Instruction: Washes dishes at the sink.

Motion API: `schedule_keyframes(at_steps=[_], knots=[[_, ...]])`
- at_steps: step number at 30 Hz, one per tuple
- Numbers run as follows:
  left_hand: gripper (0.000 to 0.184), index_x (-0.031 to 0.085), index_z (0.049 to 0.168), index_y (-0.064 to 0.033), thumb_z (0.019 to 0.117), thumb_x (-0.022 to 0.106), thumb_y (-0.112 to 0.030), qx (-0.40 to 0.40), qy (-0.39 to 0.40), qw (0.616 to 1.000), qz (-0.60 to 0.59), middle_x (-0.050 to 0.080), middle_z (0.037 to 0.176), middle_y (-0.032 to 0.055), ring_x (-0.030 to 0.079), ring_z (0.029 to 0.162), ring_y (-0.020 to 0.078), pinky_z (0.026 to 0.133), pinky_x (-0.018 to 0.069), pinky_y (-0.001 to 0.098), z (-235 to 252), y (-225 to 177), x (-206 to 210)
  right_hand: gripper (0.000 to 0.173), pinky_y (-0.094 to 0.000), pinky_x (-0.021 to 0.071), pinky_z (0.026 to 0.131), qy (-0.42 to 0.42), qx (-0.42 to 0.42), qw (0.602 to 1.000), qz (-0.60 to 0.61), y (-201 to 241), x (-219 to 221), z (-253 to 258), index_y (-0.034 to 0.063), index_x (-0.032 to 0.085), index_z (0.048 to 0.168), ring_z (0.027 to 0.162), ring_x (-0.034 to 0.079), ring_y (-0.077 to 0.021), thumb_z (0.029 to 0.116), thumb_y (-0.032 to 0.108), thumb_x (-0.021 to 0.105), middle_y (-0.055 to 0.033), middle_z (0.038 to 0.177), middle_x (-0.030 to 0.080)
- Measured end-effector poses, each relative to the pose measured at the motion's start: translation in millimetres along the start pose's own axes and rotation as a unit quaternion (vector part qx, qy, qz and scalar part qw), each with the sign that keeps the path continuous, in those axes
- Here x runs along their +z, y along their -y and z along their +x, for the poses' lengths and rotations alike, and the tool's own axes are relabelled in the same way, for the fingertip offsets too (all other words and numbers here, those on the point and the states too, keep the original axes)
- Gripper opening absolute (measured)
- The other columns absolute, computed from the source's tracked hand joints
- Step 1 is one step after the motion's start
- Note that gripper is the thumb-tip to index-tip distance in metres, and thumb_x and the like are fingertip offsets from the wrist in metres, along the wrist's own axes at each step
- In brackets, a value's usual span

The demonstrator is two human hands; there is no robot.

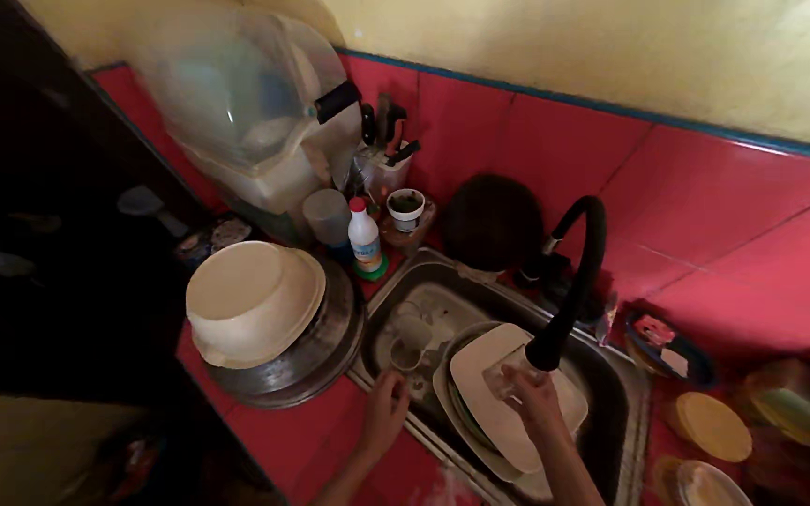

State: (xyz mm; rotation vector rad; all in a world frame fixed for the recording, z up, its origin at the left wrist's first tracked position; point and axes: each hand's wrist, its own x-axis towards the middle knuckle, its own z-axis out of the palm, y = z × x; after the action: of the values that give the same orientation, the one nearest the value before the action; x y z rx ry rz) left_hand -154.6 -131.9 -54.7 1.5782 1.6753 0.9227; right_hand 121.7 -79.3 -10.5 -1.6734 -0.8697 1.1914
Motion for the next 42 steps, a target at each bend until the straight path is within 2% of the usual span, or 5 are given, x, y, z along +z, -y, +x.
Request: schedule_keyframes(at_steps=[25, 28, 31, 39, 42], knots=[[0.035, 0.062, 0.125, 0.0083, 0.0984, 0.054, -0.014, -0.007, -0.060, 0.998, 0.029, 0.061, 0.125, 0.0263, 0.068, 0.099, 0.0308, 0.087, 0.0586, 0.0400, -14, 12, 28, 0.090, -0.0480, 0.0564, 0.092, -0.053, -0.072, 0.993, -0.082, 6, -5, -1, -0.0047, 0.040, 0.148, 0.113, 0.065, -0.0319, 0.0762, 0.020, 0.088, -0.0252, 0.129, 0.062], [0.035, 0.063, 0.124, 0.0076, 0.0979, 0.055, -0.014, -0.006, -0.054, 0.998, 0.037, 0.063, 0.122, 0.0253, 0.069, 0.098, 0.0311, 0.087, 0.0588, 0.0415, -12, 14, 26, 0.073, -0.0472, 0.0599, 0.079, -0.028, 0.012, 0.999, 0.014, 17, 0, -4, -0.0016, 0.037, 0.145, 0.102, 0.067, -0.0309, 0.0887, 0.019, 0.079, -0.0235, 0.122, 0.061], [0.032, 0.065, 0.119, 0.0070, 0.0964, 0.055, -0.013, 0.011, -0.063, 0.997, 0.044, 0.066, 0.114, 0.0230, 0.069, 0.093, 0.0302, 0.085, 0.0588, 0.0417, -13, 17, 29, 0.086, -0.0486, 0.0565, 0.092, -0.065, -0.066, 0.991, -0.098, 15, -2, -5, -0.0040, 0.042, 0.146, 0.112, 0.066, -0.0317, 0.0769, 0.021, 0.088, -0.0245, 0.126, 0.064], [0.031, 0.066, 0.118, 0.0047, 0.0965, 0.054, -0.014, 0.014, -0.070, 0.997, 0.031, 0.066, 0.113, 0.0203, 0.069, 0.092, 0.0268, 0.083, 0.0594, 0.0390, -11, 20, 30, 0.071, -0.0468, 0.0603, 0.082, -0.050, -0.012, 0.999, 0.001, 16, -1, 2, -0.0016, 0.041, 0.144, 0.104, 0.068, -0.0303, 0.0879, 0.019, 0.080, -0.0232, 0.124, 0.062], [0.030, 0.067, 0.117, 0.0053, 0.0963, 0.055, -0.013, 0.017, -0.076, 0.996, 0.034, 0.066, 0.111, 0.0202, 0.069, 0.090, 0.0264, 0.081, 0.0599, 0.0383, -12, 19, 31, 0.083, -0.0495, 0.0562, 0.093, -0.074, -0.075, 0.989, -0.100, 14, -2, 1, -0.0031, 0.046, 0.143, 0.112, 0.066, -0.0315, 0.0775, 0.023, 0.088, -0.0238, 0.126, 0.065]])
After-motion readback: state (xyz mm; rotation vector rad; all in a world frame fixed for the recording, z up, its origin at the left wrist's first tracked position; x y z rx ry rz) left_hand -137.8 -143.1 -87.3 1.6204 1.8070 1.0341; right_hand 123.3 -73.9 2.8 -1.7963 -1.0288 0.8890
